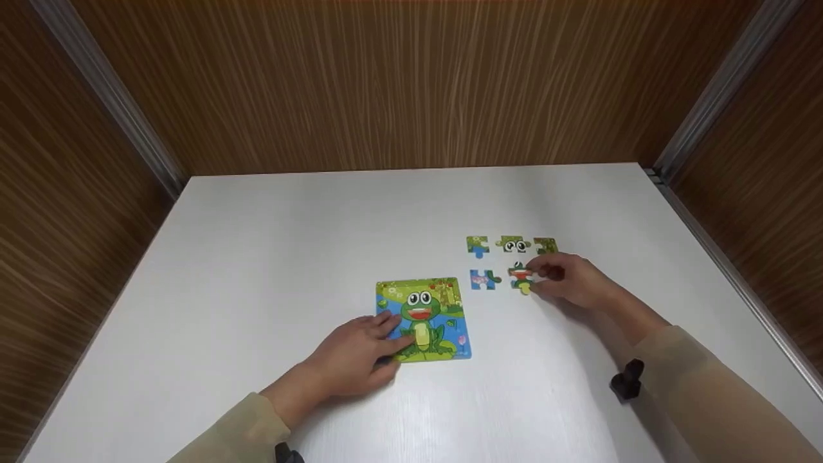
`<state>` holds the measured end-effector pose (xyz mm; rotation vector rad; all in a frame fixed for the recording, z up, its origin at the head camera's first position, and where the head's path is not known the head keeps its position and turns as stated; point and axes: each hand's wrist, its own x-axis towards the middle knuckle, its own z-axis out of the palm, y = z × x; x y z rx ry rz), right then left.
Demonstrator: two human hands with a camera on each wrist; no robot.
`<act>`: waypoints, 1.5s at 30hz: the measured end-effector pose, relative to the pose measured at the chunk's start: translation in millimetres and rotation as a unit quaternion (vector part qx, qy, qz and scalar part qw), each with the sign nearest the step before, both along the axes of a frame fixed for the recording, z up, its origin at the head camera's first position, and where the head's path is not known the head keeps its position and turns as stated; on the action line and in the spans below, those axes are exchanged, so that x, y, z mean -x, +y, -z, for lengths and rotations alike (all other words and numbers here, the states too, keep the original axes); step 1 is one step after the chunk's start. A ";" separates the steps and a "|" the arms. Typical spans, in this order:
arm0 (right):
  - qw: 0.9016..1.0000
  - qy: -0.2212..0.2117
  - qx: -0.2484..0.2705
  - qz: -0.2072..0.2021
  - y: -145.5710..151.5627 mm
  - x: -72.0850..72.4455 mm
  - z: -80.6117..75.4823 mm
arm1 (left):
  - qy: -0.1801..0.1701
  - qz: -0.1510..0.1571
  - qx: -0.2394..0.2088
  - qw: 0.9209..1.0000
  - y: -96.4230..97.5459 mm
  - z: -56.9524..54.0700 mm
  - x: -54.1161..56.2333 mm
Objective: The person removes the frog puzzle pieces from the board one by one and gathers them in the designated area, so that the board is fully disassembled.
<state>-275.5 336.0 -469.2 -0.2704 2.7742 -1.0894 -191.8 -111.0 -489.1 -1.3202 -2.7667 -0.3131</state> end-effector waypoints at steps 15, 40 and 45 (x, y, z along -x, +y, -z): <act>1.000 -0.012 0.013 0.001 0.0 0.9 2.5 | -0.004 -0.005 0.009 1.000 0.1 1.2 0.0; 1.000 0.006 0.021 0.018 1.3 -4.3 -6.4 | -0.009 -0.003 0.012 1.000 2.4 -0.1 0.8; 0.999 0.045 0.027 -0.009 -18.7 -7.7 -20.7 | -0.014 -0.007 0.010 1.000 1.5 -0.9 0.2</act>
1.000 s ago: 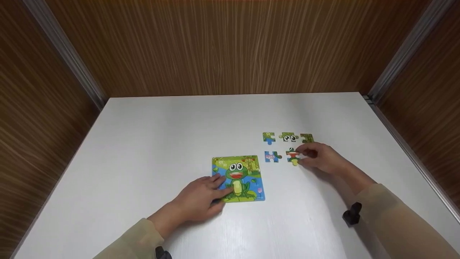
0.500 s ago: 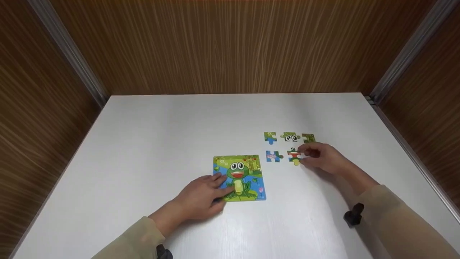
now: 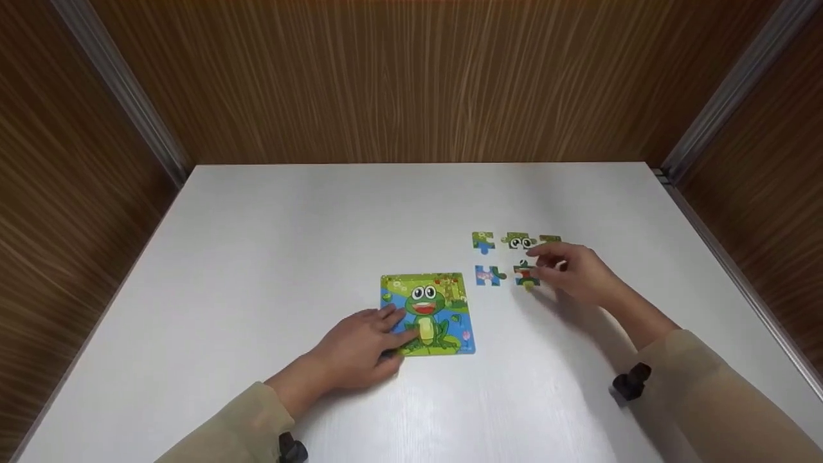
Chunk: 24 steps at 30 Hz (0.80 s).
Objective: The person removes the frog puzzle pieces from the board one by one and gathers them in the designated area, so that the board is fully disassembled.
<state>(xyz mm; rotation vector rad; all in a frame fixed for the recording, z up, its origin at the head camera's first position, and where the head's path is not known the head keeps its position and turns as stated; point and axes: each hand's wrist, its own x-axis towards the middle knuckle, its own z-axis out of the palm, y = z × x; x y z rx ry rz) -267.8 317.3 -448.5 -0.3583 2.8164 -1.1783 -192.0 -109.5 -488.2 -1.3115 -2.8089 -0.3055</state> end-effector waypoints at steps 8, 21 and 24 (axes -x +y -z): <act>0.994 0.062 0.010 -0.092 -45.9 -8.3 -13.5 | 0.005 0.007 -0.005 1.000 1.7 -1.2 -0.4; 0.982 0.051 -0.015 -0.183 -103.7 -15.2 -4.8 | -0.006 0.003 -0.005 1.000 1.9 -0.8 2.5; 0.980 0.049 -0.017 -0.191 -109.7 -14.7 0.8 | -0.007 0.003 -0.006 1.000 2.4 -0.8 3.1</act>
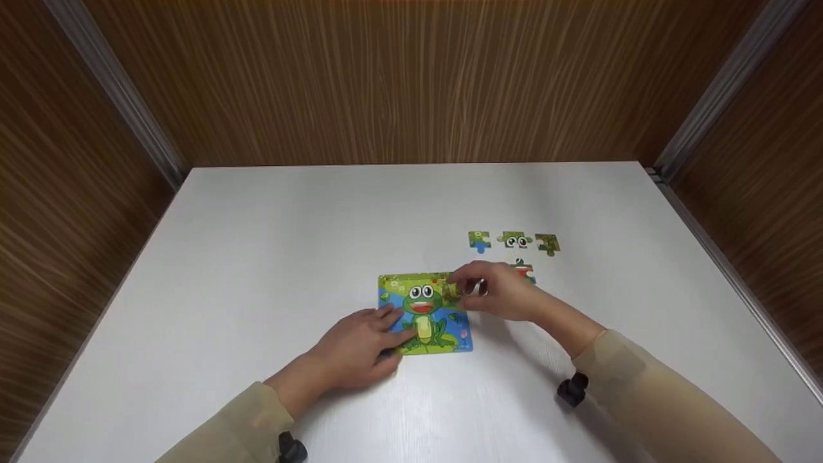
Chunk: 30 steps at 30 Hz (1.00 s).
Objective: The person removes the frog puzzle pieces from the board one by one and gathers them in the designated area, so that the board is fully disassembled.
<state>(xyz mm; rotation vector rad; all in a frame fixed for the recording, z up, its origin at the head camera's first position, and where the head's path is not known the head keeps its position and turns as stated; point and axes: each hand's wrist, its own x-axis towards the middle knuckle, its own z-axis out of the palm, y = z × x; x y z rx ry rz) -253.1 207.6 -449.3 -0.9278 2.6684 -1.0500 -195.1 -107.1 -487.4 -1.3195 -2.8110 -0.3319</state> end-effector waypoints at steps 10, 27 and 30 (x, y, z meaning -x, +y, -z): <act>0.999 -0.012 -0.045 -0.012 -7.7 1.0 17.0 | 0.007 0.003 0.005 1.000 2.0 -0.8 -0.2; 0.997 -0.048 -0.066 -0.005 -6.9 3.2 18.4 | -0.001 0.039 0.043 0.998 24.1 -9.1 -1.9; 0.997 -0.050 -0.067 -0.003 -7.4 2.9 19.0 | -0.011 0.041 0.039 0.998 28.0 -6.8 -1.8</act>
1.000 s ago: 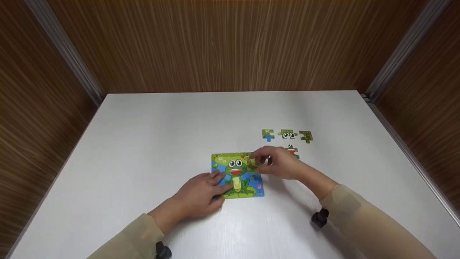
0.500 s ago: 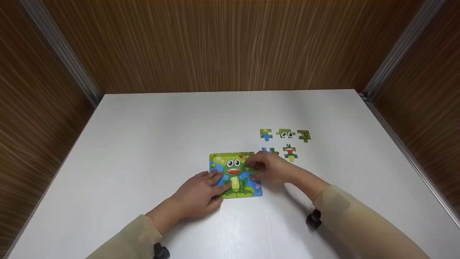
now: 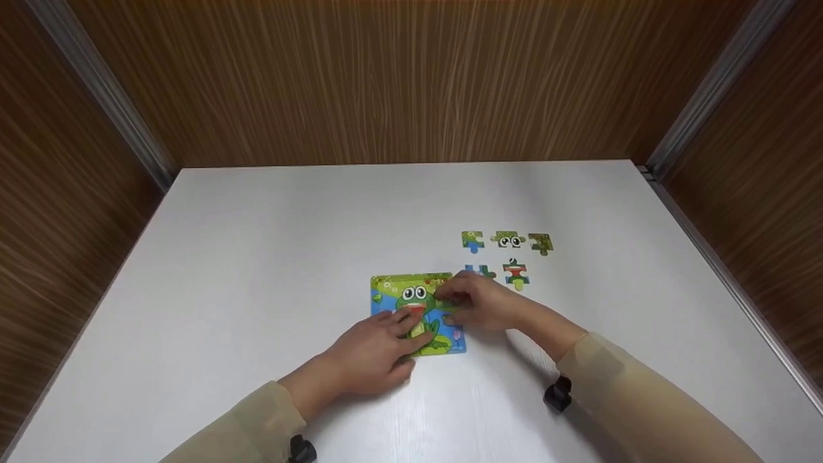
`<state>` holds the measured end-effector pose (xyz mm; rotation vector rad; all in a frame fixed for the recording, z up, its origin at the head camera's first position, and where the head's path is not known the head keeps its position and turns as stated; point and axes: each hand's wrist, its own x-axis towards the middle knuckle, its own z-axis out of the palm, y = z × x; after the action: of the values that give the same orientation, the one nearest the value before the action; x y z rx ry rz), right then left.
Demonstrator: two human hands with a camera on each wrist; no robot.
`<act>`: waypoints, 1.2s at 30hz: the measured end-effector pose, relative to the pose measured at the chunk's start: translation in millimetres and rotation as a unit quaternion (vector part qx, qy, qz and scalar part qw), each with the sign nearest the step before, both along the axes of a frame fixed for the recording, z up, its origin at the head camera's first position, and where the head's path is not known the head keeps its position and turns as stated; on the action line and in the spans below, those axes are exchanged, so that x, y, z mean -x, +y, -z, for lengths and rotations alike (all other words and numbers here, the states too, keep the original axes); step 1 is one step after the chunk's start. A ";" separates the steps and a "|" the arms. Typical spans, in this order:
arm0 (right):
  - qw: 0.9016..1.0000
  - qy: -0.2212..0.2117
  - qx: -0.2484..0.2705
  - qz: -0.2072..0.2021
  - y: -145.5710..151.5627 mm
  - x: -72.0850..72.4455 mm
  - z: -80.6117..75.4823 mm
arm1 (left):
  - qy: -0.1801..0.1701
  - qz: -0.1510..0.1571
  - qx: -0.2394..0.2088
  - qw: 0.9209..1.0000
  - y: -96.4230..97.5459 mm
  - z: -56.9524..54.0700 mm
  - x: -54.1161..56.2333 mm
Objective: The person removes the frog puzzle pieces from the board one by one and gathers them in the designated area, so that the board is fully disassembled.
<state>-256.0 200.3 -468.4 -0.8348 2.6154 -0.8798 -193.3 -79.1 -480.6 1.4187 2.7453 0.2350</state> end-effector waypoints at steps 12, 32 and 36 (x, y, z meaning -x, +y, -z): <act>1.000 0.004 0.005 0.003 0.9 -0.7 2.4 | 0.002 -0.019 0.014 1.000 5.9 5.0 -1.0; 1.000 0.003 -0.005 0.007 0.2 -1.4 0.2 | -0.024 -0.038 0.013 0.999 4.9 5.6 -1.6; 1.000 0.010 -0.004 0.010 0.8 -1.3 -1.0 | -0.018 -0.033 0.013 0.999 4.5 5.0 -0.2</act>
<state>-254.7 201.0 -467.4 -0.8216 2.6468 -0.8685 -193.1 -74.6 -485.6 1.3077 2.7589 0.2247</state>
